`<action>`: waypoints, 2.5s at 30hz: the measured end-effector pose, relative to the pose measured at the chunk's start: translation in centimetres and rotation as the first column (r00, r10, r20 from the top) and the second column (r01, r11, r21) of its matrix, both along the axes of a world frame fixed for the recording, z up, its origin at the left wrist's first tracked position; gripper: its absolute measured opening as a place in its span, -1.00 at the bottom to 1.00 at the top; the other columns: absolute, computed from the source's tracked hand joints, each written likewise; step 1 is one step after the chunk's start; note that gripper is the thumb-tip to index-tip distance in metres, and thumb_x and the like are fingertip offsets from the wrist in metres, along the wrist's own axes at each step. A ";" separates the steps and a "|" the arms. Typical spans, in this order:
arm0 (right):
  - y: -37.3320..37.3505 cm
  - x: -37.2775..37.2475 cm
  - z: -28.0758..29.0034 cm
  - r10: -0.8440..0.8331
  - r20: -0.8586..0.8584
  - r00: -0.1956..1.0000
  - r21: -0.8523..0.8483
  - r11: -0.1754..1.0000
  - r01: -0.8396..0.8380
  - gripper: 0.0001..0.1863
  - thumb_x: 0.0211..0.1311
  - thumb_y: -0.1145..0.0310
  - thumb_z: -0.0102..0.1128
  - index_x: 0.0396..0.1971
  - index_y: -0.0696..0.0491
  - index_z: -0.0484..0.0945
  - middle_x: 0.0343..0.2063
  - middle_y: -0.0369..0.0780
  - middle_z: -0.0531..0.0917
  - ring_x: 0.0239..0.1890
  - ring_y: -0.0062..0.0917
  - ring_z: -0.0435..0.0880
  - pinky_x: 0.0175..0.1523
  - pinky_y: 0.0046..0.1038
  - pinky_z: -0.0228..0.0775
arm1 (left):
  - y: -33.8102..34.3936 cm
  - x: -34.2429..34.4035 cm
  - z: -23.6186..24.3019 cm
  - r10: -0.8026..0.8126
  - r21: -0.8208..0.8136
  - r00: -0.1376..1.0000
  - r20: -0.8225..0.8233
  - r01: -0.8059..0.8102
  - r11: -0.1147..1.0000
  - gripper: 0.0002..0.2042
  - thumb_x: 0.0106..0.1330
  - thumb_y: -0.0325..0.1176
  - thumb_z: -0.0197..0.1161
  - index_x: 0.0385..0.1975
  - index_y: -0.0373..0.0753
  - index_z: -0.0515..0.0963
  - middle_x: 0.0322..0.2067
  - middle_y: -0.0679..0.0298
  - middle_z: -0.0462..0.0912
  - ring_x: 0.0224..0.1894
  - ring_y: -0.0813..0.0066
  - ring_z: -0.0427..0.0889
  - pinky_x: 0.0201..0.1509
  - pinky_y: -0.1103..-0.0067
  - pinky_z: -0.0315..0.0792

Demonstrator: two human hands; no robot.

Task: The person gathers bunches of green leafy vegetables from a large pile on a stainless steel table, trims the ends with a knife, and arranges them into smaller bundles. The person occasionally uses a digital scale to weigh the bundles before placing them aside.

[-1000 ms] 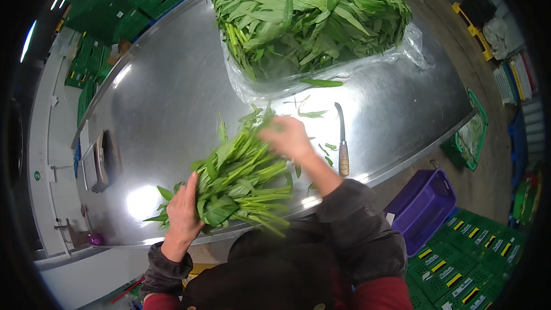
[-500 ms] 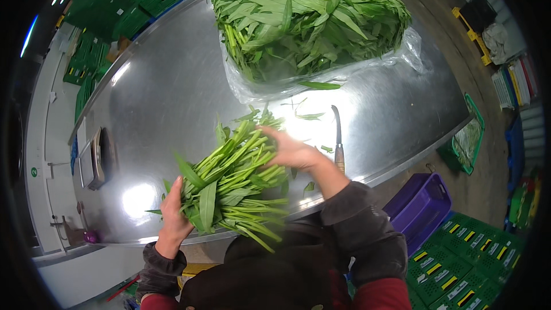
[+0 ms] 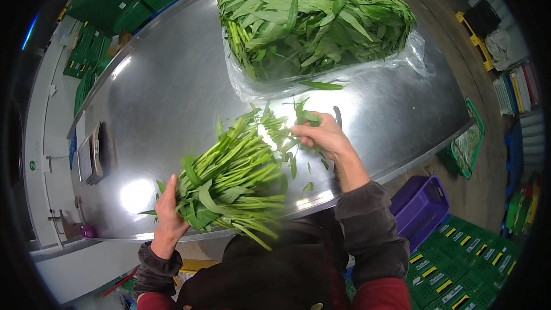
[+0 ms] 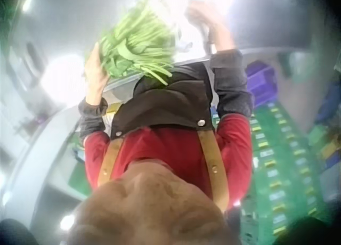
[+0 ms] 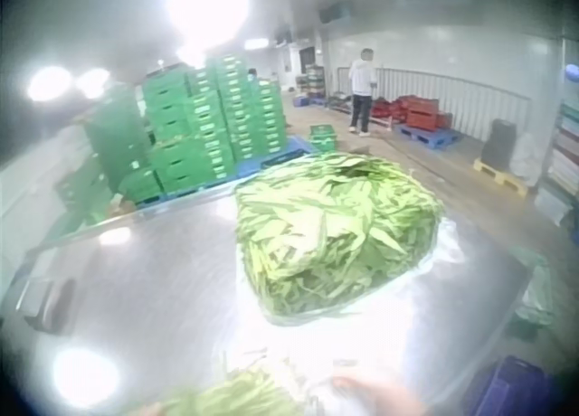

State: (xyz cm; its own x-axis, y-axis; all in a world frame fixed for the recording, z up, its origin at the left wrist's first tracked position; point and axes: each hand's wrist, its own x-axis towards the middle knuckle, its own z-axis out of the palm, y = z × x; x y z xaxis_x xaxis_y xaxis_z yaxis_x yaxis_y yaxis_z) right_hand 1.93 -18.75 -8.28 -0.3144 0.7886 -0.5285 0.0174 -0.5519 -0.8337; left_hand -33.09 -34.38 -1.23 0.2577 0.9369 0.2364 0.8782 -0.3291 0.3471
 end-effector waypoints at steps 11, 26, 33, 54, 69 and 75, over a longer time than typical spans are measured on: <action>-0.7 -0.9 0.7 0.011 -0.062 0.998 -0.065 0.998 -0.015 -0.41 -0.07 0.34 0.44 -0.01 0.25 0.44 -0.49 -0.23 0.64 -0.50 -0.61 0.60 -0.40 -0.64 0.46 | 0.7 0.6 -0.2 0.137 0.035 0.990 0.014 -0.137 0.990 -0.17 -0.11 -0.36 0.50 0.21 -0.40 0.21 -0.25 0.06 0.59 -0.31 0.14 0.64 -0.28 0.45 0.51; -2.8 -8.2 -2.7 0.038 -0.029 0.999 0.051 0.998 -0.036 -0.49 -0.03 0.19 0.46 -0.21 0.27 0.53 -0.46 -0.21 0.60 -0.46 -0.56 0.54 -0.37 -0.52 0.42 | 1.2 0.8 -0.7 0.369 -0.505 0.834 0.409 -0.130 0.853 -0.16 -0.09 -0.54 0.46 0.27 -0.30 0.16 -0.08 0.18 0.59 -0.03 0.40 0.56 0.10 0.50 0.40; -1.7 -5.8 -0.5 0.251 0.041 0.967 0.171 0.952 -0.255 -0.28 -0.09 0.28 0.48 0.14 0.09 0.41 0.02 -0.17 0.51 0.01 -0.59 0.47 0.08 -0.43 0.35 | 0.8 0.3 0.0 0.763 -0.864 0.417 0.494 0.139 0.484 -0.29 -0.24 -0.68 0.39 0.08 -0.38 0.36 -0.13 0.13 0.59 -0.15 0.33 0.61 -0.04 0.47 0.51; -3.3 -4.0 0.2 0.345 -0.182 0.921 -0.007 0.936 -0.352 -0.28 0.00 0.26 0.44 0.15 0.19 0.33 -0.39 -0.18 0.67 -0.42 -0.54 0.64 -0.25 -0.59 0.48 | -1.7 -1.3 -1.1 0.885 -0.923 0.263 0.384 0.142 0.358 -0.39 -0.15 -0.70 0.31 0.05 -0.41 0.40 -0.13 0.10 0.59 -0.13 0.28 0.60 -0.09 0.45 0.50; 0.0 0.4 0.0 0.020 0.579 0.815 0.542 0.737 -0.404 -0.42 0.06 0.26 0.36 0.08 0.15 0.42 -0.29 -0.20 0.64 -0.20 -0.58 0.62 -0.06 -0.52 0.46 | -3.3 -0.3 1.2 0.898 -0.907 0.148 0.413 0.155 0.392 -0.46 -0.14 -0.68 0.26 -0.01 -0.38 0.46 -0.39 0.18 0.61 -0.50 0.38 0.59 -0.38 0.49 0.53; -0.4 -5.2 1.2 0.629 0.026 0.777 0.258 0.747 -0.613 -0.61 0.09 0.23 0.34 -0.15 0.17 0.57 -0.45 -0.31 0.63 -0.36 -0.65 0.55 -0.25 -0.57 0.38 | -2.4 -0.8 0.5 0.869 -0.903 0.268 0.417 0.230 0.362 -0.26 -0.25 -0.73 0.31 0.13 -0.39 0.35 -0.04 0.04 0.56 -0.04 0.19 0.59 0.01 0.42 0.48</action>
State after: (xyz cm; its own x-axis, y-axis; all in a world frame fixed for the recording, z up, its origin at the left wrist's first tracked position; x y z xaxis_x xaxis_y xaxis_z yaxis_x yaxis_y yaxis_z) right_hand -3.27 -19.16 -7.12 -0.8030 0.5058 -0.3154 0.2327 -0.2211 -0.9471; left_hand -33.85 -36.79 -0.77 0.0638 0.6430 -0.7632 -0.1648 0.7611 0.6274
